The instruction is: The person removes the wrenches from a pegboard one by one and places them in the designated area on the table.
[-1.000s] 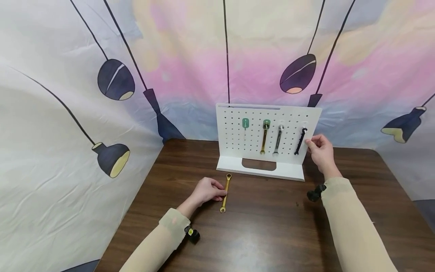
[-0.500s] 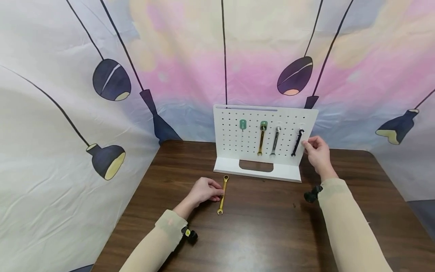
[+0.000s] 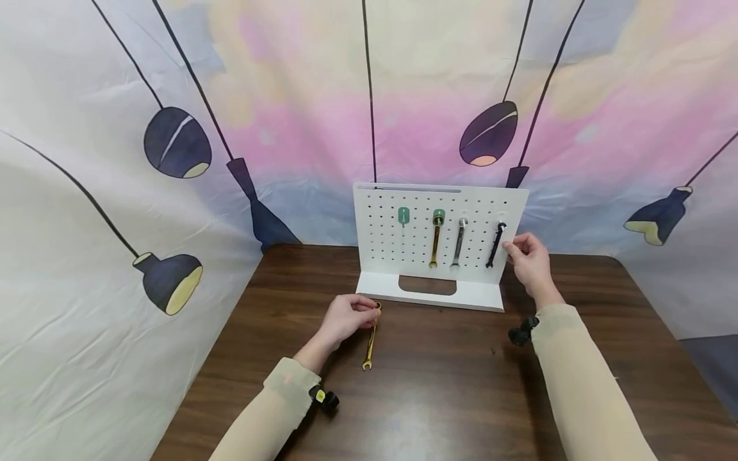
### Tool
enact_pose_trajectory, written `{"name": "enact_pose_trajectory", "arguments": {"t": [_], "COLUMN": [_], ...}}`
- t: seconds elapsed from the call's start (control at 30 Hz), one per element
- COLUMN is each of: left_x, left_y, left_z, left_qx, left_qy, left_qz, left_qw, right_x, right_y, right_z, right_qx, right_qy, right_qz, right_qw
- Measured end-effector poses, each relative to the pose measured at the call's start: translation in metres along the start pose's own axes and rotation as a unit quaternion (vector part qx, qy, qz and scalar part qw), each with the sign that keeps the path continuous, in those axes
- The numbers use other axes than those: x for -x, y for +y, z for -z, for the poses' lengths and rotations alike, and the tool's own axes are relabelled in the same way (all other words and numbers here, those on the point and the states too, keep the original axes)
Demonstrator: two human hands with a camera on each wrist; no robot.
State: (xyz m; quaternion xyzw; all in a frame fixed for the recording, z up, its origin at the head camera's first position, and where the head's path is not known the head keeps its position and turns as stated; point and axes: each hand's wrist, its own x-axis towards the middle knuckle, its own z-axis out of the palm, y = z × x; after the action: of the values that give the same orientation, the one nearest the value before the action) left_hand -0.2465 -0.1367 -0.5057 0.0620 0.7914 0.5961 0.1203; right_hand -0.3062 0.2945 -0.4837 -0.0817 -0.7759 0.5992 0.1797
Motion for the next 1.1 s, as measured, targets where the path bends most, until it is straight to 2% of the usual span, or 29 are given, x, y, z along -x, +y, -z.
{"name": "enact_pose_trajectory", "arguments": {"t": [0.27, 0.53, 0.7, 0.8, 0.97, 1.1], "left_x": [-0.008, -0.025, -0.033, -0.042, -0.061, -0.073], "left_y": [0.008, 0.031, 0.043, 0.049, 0.059, 0.066], "left_z": [-0.014, -0.035, -0.044, -0.049, -0.058, -0.067], "left_qx": [-0.001, 0.017, 0.027, 0.047, 0.096, 0.094], "left_qy": [0.02, 0.032, 0.029, 0.032, 0.036, 0.047], "left_qz": [-0.027, -0.076, -0.076, -0.075, -0.092, -0.104], "left_qw": [0.9994, 0.9964, 0.9963, 0.9956, 0.9904, 0.989], "right_x": [0.002, 0.001, 0.004, 0.005, 0.004, 0.001], "right_y": [0.0, -0.003, -0.002, -0.001, -0.003, -0.006], "right_z": [-0.005, -0.003, -0.004, -0.007, -0.007, -0.002], "right_qx": [-0.002, -0.005, -0.004, -0.006, -0.007, -0.005], "right_qy": [-0.006, 0.004, 0.005, 0.005, 0.008, 0.004], "right_qz": [-0.007, -0.004, -0.012, -0.012, -0.003, -0.007], "right_qw": [0.9999, 1.0, 0.9999, 0.9999, 0.9999, 1.0]}}
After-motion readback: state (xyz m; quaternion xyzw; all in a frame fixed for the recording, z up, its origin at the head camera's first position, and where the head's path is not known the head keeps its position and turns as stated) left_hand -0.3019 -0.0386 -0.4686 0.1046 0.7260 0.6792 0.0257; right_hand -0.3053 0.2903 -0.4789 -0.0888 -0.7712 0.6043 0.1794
